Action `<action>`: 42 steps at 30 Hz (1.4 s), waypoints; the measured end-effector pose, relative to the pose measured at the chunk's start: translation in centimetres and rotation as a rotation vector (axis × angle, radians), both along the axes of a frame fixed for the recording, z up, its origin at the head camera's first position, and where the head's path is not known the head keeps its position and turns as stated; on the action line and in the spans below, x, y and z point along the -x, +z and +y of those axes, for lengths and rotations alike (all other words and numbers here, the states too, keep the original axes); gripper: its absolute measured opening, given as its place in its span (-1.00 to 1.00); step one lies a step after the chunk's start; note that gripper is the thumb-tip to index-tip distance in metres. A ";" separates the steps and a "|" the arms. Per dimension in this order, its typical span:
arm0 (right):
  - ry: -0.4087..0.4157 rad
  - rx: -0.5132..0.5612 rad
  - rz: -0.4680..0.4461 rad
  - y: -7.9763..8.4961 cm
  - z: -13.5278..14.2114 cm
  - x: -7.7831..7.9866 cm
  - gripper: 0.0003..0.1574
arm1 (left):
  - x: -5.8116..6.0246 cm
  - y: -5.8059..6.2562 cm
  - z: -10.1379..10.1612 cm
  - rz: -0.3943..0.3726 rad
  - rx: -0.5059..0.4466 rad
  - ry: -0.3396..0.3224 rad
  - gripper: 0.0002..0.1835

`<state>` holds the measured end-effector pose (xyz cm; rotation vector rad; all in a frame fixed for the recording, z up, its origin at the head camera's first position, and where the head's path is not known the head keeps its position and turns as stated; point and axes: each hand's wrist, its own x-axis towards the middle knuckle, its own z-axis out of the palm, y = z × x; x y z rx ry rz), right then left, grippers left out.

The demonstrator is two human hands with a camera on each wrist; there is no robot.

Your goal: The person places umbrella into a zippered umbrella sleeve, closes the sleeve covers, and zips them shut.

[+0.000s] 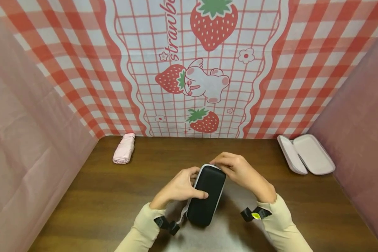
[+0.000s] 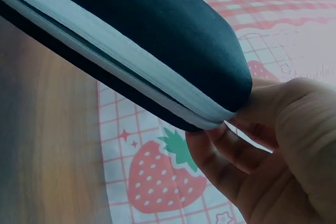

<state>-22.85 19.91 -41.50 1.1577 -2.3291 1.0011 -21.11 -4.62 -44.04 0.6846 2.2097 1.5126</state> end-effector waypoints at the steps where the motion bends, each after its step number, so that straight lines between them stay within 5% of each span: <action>1: -0.003 0.007 0.000 -0.1 0.0 0.0 -0.63 | 0.0 0.1 0.0 -0.006 -0.004 -0.006 -0.34; 22: 0.038 0.004 0.125 -0.1 -0.2 -0.1 -0.78 | 0.0 0.1 -0.1 -0.117 -0.055 0.006 -0.40; 35: -0.044 0.068 0.267 0.2 1.3 0.3 -0.62 | 0.6 0.7 -2.4 -0.180 -0.101 0.072 -0.36; 42: -0.104 0.112 0.210 0.5 2.6 0.3 -0.65 | 1.0 0.9 -3.7 -0.218 -0.143 0.105 -0.40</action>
